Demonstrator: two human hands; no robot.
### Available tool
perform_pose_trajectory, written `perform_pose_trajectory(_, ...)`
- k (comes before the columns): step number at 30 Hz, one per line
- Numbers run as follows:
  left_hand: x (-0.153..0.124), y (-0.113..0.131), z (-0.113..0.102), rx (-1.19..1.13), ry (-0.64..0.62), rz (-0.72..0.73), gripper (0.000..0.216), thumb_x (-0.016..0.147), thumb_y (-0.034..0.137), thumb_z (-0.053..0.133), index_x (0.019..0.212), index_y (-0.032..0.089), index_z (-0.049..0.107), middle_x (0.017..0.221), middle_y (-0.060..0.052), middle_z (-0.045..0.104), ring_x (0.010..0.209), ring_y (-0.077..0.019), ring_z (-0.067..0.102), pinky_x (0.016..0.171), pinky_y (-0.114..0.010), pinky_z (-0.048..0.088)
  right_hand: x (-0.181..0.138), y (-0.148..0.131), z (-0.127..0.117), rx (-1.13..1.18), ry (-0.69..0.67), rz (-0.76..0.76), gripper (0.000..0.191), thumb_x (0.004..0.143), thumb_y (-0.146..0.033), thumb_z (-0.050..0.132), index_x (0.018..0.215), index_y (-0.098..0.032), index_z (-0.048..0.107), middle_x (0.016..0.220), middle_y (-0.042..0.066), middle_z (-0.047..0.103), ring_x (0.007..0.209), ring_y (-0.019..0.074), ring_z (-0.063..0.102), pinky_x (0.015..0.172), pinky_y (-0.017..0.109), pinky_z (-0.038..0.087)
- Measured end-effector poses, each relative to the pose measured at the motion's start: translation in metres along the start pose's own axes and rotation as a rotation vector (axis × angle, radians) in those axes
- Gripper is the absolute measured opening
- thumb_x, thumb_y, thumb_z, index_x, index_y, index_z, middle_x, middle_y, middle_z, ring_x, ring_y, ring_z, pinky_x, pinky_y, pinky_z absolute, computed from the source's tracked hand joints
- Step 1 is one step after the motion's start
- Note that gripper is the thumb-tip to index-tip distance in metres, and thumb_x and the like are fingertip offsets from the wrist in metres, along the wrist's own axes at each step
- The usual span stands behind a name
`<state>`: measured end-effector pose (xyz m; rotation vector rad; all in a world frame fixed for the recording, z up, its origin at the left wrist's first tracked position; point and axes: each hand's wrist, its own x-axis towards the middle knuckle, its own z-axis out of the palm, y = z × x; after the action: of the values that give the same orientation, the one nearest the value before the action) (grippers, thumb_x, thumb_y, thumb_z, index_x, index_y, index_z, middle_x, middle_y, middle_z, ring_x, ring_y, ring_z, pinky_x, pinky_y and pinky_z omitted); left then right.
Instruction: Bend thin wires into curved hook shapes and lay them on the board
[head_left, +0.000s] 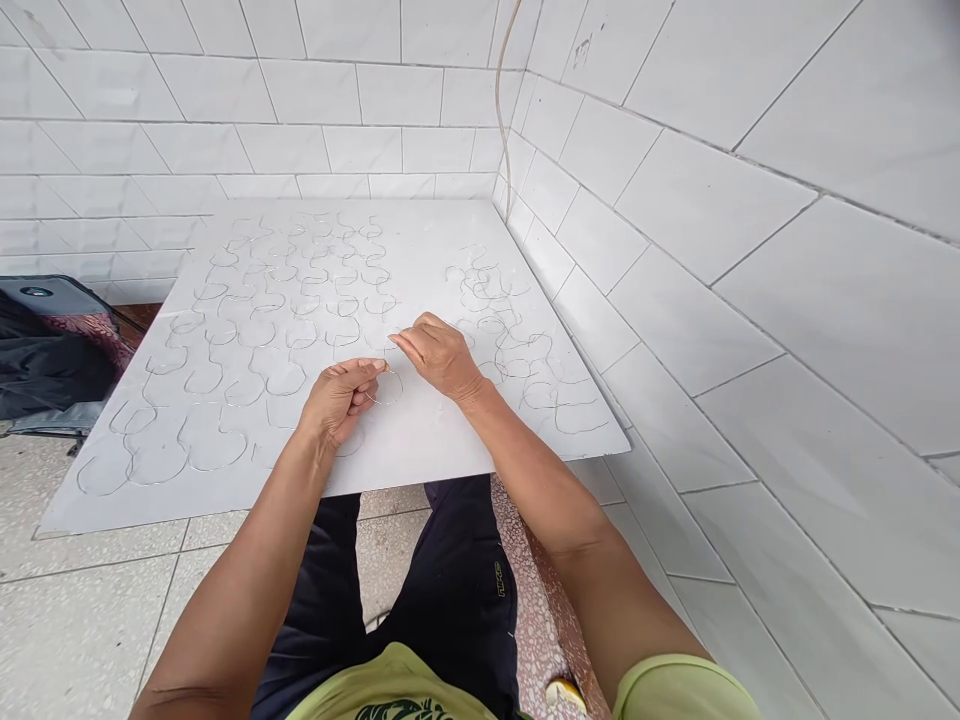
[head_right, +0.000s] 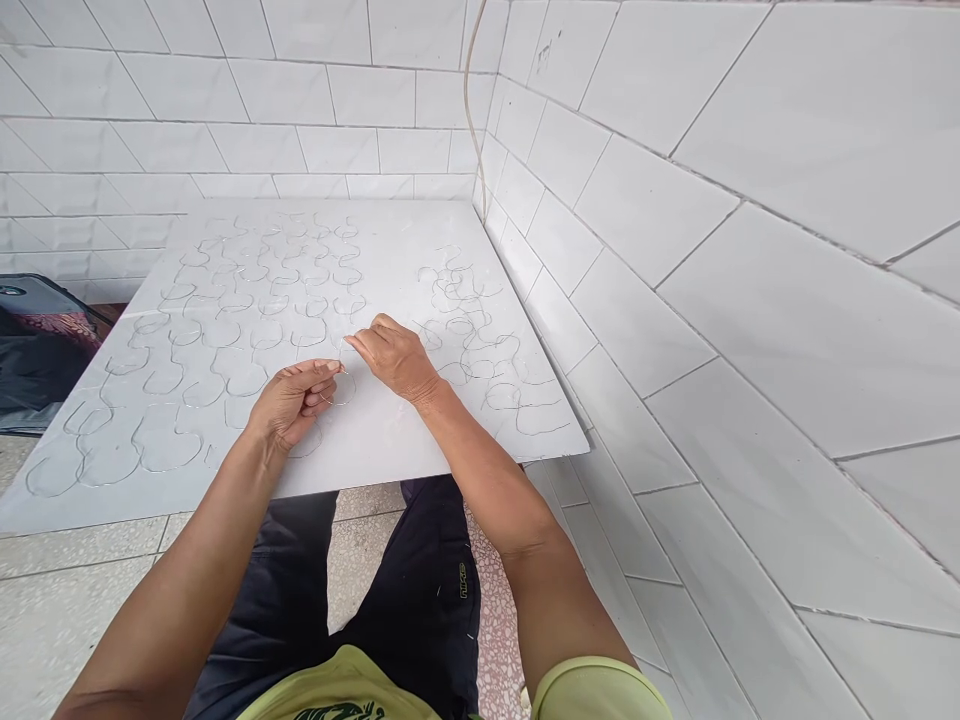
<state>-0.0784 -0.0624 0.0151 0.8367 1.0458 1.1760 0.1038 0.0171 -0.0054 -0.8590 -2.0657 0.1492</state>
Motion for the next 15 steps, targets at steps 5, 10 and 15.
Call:
perform_pose_trajectory(5,-0.002,0.001,0.003,0.025,0.071,0.051,0.026,0.07,0.032,0.09,0.08,0.013,0.075,0.059,0.006,0.038,0.049,-0.0048,0.028,0.042,-0.022,0.015,0.003,-0.017,-0.017,0.394,0.08,0.259,0.049,0.107,-0.059,0.043,0.095,-0.02,0.069,0.091,0.008,0.075,0.086,0.0188,0.066,0.073,0.031,0.052)
perform_pose_trajectory(10,-0.003,0.001,0.005,0.075,0.095,0.086,0.026,0.069,0.034,0.089,0.079,0.015,0.075,0.057,0.006,0.039,0.048,-0.0057,0.03,0.044,-0.024,0.016,0.009,-0.014,-0.025,0.814,-0.105,0.515,0.047,0.099,-0.062,0.058,0.097,-0.017,0.073,0.093,0.01,0.078,0.083,0.0181,0.07,0.065,0.027,0.054)
perform_pose_trajectory(15,-0.005,0.002,0.006,0.087,0.083,0.085,0.025,0.069,0.033,0.089,0.076,0.015,0.074,0.054,0.006,0.039,0.049,-0.0061,0.03,0.046,-0.024,0.017,0.01,-0.006,-0.025,1.037,-0.278,0.53,0.035,0.09,-0.049,0.074,0.098,-0.015,0.077,0.08,0.006,0.075,0.071,0.0143,0.065,0.061,0.025,0.052)
